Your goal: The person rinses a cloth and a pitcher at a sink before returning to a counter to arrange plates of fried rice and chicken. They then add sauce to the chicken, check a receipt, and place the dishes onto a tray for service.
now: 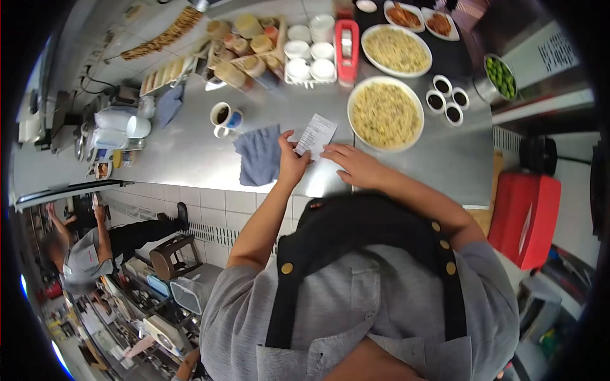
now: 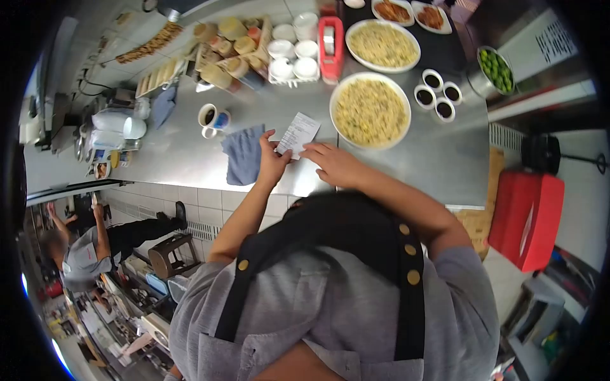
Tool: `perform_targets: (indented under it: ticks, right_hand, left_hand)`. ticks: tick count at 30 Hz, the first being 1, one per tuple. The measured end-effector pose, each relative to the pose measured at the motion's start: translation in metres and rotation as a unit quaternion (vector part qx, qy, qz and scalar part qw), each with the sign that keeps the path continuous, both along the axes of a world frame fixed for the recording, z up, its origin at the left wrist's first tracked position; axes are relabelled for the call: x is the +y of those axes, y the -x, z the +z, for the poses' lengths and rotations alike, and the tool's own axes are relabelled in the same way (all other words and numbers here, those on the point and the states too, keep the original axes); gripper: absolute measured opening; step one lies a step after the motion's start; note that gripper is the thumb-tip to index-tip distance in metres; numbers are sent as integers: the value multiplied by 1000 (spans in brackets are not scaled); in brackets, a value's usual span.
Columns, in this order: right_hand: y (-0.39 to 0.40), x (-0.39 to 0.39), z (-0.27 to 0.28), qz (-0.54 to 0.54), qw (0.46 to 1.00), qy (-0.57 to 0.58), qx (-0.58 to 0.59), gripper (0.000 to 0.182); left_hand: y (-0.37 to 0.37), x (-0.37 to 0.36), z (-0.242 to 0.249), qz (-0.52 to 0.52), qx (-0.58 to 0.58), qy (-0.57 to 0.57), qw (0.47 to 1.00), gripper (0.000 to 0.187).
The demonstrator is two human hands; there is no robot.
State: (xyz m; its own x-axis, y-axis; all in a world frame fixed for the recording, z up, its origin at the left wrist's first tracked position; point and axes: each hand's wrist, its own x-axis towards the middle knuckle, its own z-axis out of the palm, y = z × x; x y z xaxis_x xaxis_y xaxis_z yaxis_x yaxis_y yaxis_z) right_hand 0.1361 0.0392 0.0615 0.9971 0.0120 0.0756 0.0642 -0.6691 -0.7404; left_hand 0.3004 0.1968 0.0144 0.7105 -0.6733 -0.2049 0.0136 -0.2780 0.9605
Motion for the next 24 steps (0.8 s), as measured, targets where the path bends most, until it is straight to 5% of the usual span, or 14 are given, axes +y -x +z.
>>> perform_targets:
  ticks: [4,7,9,11,13,24]
  right_hand:
    - [7,14,-33,58,966,179,177,63]
    - [11,17,-49,71,958,220,171,67]
    - [11,17,-51,66,959,207,181,70]
    - [10,15,-46,83,953,219,194,71]
    - [9,16,-43,81,950,222,203,70]
    - [9,17,-43,79,948,232,204,64]
  left_hand:
    - [35,4,-25,-30,-44,-86,995,72]
    - [37,16,-4,-64,-125,-154,978,63]
    - [33,28,6,-101,-315,-243,912,54]
    - [30,34,8,-105,-321,-259,905,48]
    - [29,38,11,-183,-293,-397,850,49]
    - [61,32,3,-224,-334,-363,841,54]
